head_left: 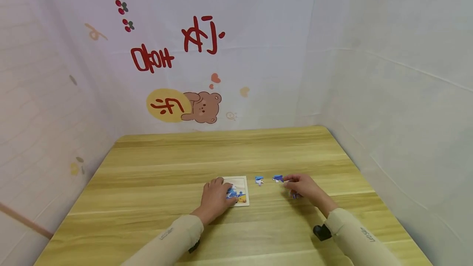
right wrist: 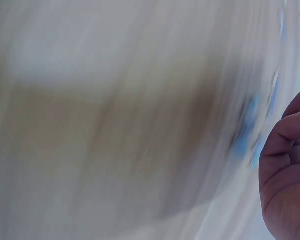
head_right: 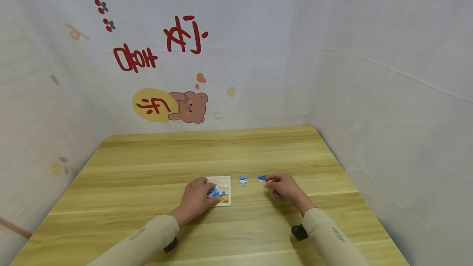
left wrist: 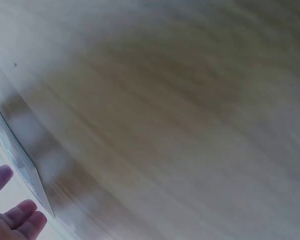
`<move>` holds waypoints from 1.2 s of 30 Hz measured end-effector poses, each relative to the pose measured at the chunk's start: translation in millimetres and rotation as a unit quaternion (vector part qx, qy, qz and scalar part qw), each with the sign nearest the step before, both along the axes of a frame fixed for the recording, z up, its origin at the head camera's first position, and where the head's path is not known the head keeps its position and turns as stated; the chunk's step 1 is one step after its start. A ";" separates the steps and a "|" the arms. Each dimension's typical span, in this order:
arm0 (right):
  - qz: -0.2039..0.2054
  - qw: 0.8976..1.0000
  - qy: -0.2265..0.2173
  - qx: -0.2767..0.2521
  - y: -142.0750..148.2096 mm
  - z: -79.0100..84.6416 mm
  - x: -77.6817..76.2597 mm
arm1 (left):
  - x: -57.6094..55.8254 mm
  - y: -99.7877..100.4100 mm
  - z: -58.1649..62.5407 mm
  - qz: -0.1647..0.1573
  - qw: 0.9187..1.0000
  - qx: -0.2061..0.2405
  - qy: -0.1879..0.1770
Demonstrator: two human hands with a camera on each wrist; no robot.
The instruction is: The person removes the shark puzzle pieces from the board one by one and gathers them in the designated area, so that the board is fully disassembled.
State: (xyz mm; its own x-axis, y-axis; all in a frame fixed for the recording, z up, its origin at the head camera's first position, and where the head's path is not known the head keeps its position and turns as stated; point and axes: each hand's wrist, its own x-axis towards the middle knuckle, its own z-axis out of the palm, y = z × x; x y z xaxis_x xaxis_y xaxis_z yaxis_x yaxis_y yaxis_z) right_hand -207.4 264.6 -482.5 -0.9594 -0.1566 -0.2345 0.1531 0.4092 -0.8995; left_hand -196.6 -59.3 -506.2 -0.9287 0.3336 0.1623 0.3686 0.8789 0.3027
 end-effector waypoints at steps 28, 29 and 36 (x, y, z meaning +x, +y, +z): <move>0.013 0.996 0.066 0.055 -161.2 -23.7 -11.0 | -2.3 -30.2 -3.3 0.009 1.000 0.017 -0.020; 0.015 0.995 0.071 0.066 -161.9 -23.2 -10.8 | -2.7 -30.2 -2.9 0.010 1.000 0.016 -0.020; 0.025 0.990 0.081 0.110 -166.6 -21.8 -10.4 | -4.4 -30.1 -5.3 0.015 1.000 0.000 -0.024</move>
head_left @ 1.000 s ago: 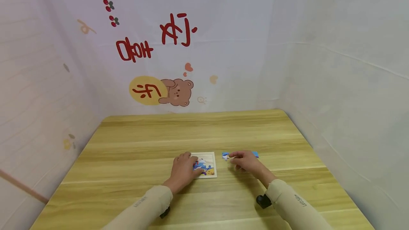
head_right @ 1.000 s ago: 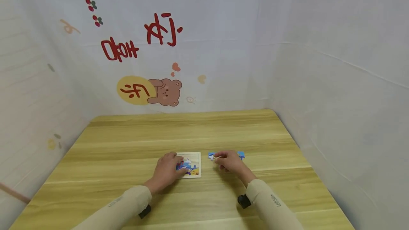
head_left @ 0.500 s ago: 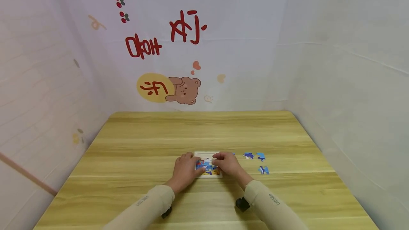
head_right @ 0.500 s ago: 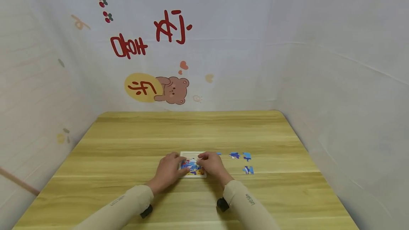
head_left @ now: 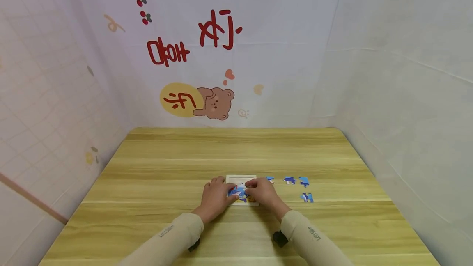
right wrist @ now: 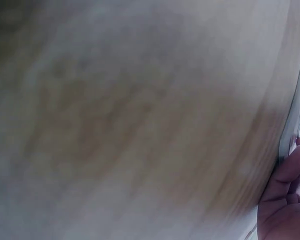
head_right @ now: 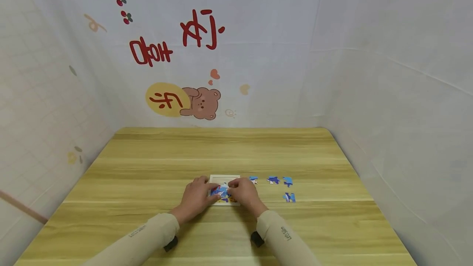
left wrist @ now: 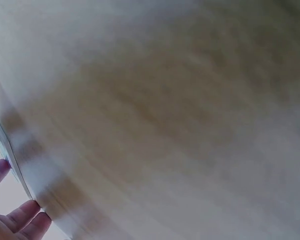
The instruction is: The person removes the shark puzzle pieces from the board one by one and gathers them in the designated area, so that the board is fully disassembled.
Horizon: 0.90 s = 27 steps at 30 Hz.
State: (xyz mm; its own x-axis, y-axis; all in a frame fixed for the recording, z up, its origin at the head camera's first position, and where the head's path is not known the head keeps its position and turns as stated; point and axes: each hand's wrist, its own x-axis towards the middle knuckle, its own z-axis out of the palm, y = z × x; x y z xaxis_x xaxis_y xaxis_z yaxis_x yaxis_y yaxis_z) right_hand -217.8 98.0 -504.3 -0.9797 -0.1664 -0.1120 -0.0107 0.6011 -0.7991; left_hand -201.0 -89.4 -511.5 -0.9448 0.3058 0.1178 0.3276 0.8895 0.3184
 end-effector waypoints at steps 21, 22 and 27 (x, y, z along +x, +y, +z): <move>0.011 0.992 -0.045 -0.120 -0.5 -2.5 1.7 | 2.7 1.6 0.8 0.000 1.000 -0.007 0.008; 0.010 0.991 -0.047 -0.123 -0.6 -2.1 2.0 | 2.7 1.7 0.5 0.000 1.000 -0.007 0.008; 0.009 0.990 -0.045 -0.134 0.8 0.1 2.7 | 2.6 1.6 -0.6 0.002 1.000 -0.002 0.008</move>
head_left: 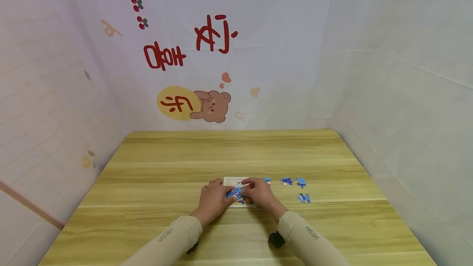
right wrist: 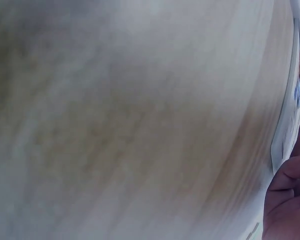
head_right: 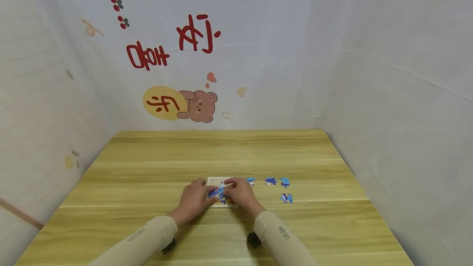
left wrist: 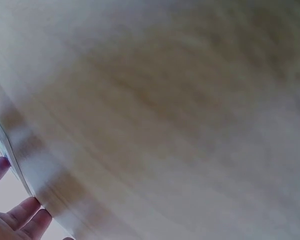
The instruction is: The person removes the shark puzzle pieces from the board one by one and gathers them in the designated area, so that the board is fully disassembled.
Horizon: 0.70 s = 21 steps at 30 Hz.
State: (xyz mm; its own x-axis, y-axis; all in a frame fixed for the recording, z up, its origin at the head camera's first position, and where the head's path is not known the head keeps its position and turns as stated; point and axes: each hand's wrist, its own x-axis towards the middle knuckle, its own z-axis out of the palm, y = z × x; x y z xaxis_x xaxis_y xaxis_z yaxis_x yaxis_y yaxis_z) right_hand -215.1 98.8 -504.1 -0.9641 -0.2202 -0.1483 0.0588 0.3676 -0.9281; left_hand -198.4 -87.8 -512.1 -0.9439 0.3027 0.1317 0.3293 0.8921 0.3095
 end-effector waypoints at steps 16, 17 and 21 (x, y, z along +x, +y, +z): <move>-0.027 0.999 0.026 -0.002 44.7 2.7 9.1 | 1.1 3.9 3.7 0.000 1.000 0.004 -0.006; -0.032 0.999 0.028 -0.001 49.0 2.5 9.4 | 1.5 4.1 3.6 0.001 1.000 0.004 -0.007; -0.046 0.999 0.023 0.008 66.9 1.1 10.4 | 1.9 4.3 3.2 0.007 1.000 0.002 -0.008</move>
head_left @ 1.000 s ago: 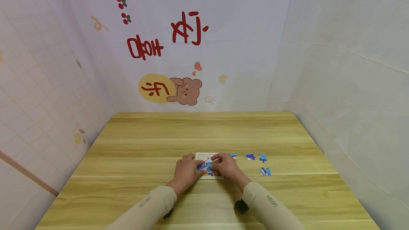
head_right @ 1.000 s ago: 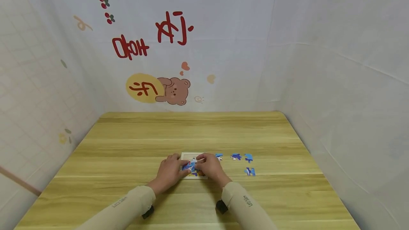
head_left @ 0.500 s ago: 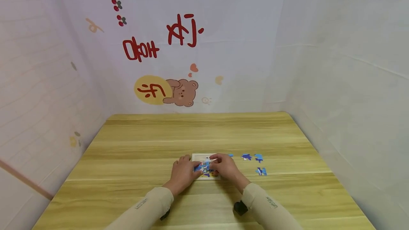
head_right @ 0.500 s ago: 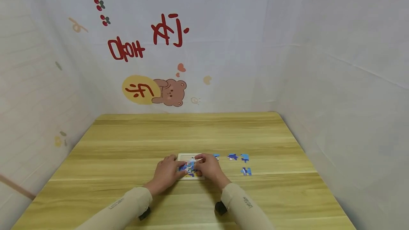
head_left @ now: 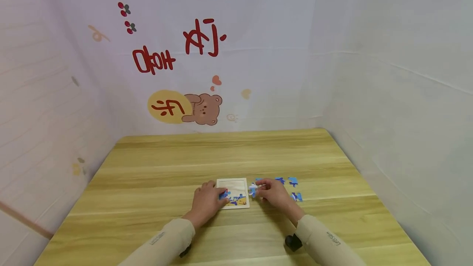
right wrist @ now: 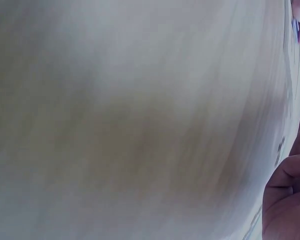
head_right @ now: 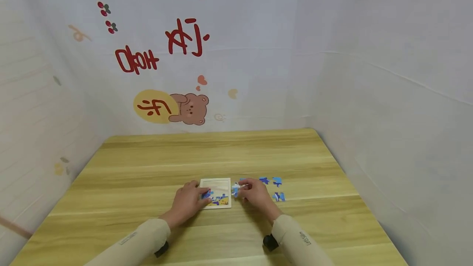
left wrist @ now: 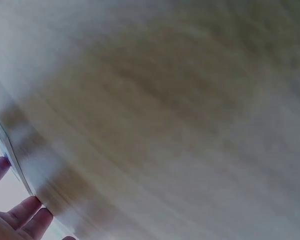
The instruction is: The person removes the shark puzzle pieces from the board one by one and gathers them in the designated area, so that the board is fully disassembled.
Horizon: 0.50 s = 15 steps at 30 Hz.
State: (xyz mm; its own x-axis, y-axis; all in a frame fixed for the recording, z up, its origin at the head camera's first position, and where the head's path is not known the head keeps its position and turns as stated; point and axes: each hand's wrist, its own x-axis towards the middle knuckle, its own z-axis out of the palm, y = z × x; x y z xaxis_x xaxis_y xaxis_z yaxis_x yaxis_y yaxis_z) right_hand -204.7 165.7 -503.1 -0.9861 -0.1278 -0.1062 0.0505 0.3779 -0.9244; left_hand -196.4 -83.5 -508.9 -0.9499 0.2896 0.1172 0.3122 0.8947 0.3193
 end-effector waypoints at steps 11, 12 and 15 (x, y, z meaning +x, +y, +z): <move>-0.024 0.999 0.001 0.031 53.1 -1.6 6.6 | -0.8 3.2 -0.6 0.006 1.000 0.002 -0.006; -0.029 0.999 0.000 0.035 57.3 -2.1 6.5 | -1.2 3.5 -0.8 0.006 1.000 0.003 -0.006; -0.045 0.998 -0.006 0.045 68.7 -4.5 6.0 | -2.4 4.4 -1.8 0.002 1.000 0.001 -0.003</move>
